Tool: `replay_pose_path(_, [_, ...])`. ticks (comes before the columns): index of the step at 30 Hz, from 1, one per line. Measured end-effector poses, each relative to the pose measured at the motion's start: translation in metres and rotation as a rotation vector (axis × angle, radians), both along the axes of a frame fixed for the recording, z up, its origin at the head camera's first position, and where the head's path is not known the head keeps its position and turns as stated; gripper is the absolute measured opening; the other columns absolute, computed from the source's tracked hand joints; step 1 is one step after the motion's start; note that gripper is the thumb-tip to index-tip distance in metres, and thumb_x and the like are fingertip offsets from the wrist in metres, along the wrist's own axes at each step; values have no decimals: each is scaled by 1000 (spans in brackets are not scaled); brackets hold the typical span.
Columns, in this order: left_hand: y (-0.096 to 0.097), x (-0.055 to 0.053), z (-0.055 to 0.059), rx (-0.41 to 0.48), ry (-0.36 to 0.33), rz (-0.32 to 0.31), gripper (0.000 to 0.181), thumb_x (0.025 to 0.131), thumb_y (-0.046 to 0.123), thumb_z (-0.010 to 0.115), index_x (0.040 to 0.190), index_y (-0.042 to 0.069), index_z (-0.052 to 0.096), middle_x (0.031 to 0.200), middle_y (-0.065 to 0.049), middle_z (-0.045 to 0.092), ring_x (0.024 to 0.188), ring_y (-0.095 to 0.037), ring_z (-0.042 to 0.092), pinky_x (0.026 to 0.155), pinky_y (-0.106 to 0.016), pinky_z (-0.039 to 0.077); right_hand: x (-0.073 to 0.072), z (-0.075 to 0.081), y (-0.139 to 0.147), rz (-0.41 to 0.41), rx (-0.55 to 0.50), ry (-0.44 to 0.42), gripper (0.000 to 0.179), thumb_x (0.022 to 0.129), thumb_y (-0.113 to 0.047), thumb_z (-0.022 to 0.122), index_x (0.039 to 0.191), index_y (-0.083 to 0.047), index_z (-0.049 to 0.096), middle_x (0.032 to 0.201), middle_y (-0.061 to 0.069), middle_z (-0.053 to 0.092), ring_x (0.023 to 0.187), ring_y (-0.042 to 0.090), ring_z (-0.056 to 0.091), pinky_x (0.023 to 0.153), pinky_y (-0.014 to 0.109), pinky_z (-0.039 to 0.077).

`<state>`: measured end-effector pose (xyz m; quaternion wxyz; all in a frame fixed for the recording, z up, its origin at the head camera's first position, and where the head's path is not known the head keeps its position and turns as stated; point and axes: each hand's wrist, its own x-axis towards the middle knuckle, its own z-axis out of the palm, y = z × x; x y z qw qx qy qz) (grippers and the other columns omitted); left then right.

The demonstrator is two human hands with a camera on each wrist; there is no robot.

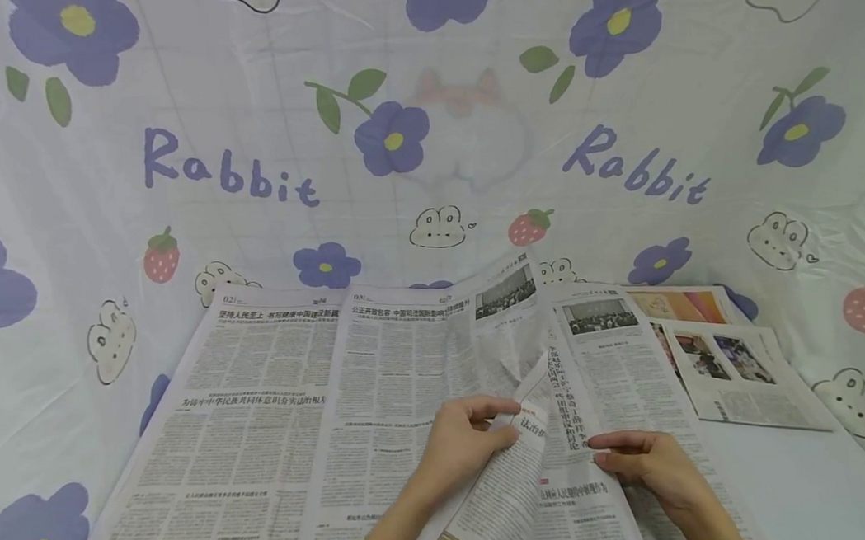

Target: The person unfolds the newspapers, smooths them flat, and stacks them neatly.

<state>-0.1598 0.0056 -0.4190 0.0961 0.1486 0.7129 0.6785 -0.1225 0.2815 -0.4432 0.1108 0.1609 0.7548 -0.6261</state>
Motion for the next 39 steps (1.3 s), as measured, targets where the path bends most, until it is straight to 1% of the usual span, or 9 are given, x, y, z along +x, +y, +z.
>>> replay_pose_path(8, [-21,-3,13,102,-71,40,23,81,10,80,103,15,78,111,-2,68,77,-19,67,70,-27,54,-1,0,0,-10,3,-11,29,83,-4,78,109,6,72,98,12,71,81,25,69,67,35,55])
replay_pose_path(13, [-38,-1,18,114,-100,99,23,80,14,82,103,16,78,117,-1,66,92,-19,64,75,-28,54,0,-2,1,-18,-2,-23,30,83,-4,77,111,6,71,97,14,71,80,27,69,66,36,55])
replay_pose_path(15, [-44,-1,20,120,-102,120,23,80,14,82,103,16,78,117,0,66,95,-19,63,75,-28,54,-1,-3,2,-22,-3,-25,31,83,-4,77,111,6,71,96,13,71,80,27,69,66,36,55])
replay_pose_path(17, [-49,0,20,140,-107,127,24,80,14,82,104,15,78,113,-3,68,90,-21,66,73,-29,55,-1,-3,2,-22,-3,-27,31,83,-4,77,112,6,71,95,14,71,79,27,69,65,36,55])
replay_pose_path(22, [-66,1,20,176,-139,132,29,80,15,83,108,9,76,103,-10,71,84,-25,68,70,-30,56,-1,-4,3,-18,-10,-26,32,83,-4,77,112,6,71,94,14,72,79,27,69,65,36,55])
replay_pose_path(24, [-74,2,19,172,-144,146,31,80,16,83,109,9,75,105,-10,71,84,-25,68,70,-29,56,-1,-3,3,-10,-15,-19,32,83,-4,77,113,7,71,93,14,72,79,27,69,65,36,55])
replay_pose_path(27, [-84,3,19,158,-145,187,31,80,17,84,109,9,75,105,-10,71,85,-25,67,71,-29,55,0,-2,3,-1,-18,-10,32,84,-5,77,113,7,71,93,14,72,79,25,69,65,35,55])
replay_pose_path(33, [-106,4,16,144,-150,294,29,78,15,85,106,11,77,116,-5,67,99,-21,62,77,-28,54,0,0,3,-11,5,-3,30,83,-5,77,111,6,72,95,12,72,79,25,69,65,35,55])
replay_pose_path(39, [-131,5,11,143,-177,331,33,78,13,85,109,9,76,116,-9,66,101,-24,62,80,-28,54,-1,-1,5,-15,-8,-8,31,84,-4,76,112,7,71,94,13,72,80,25,69,66,35,55])
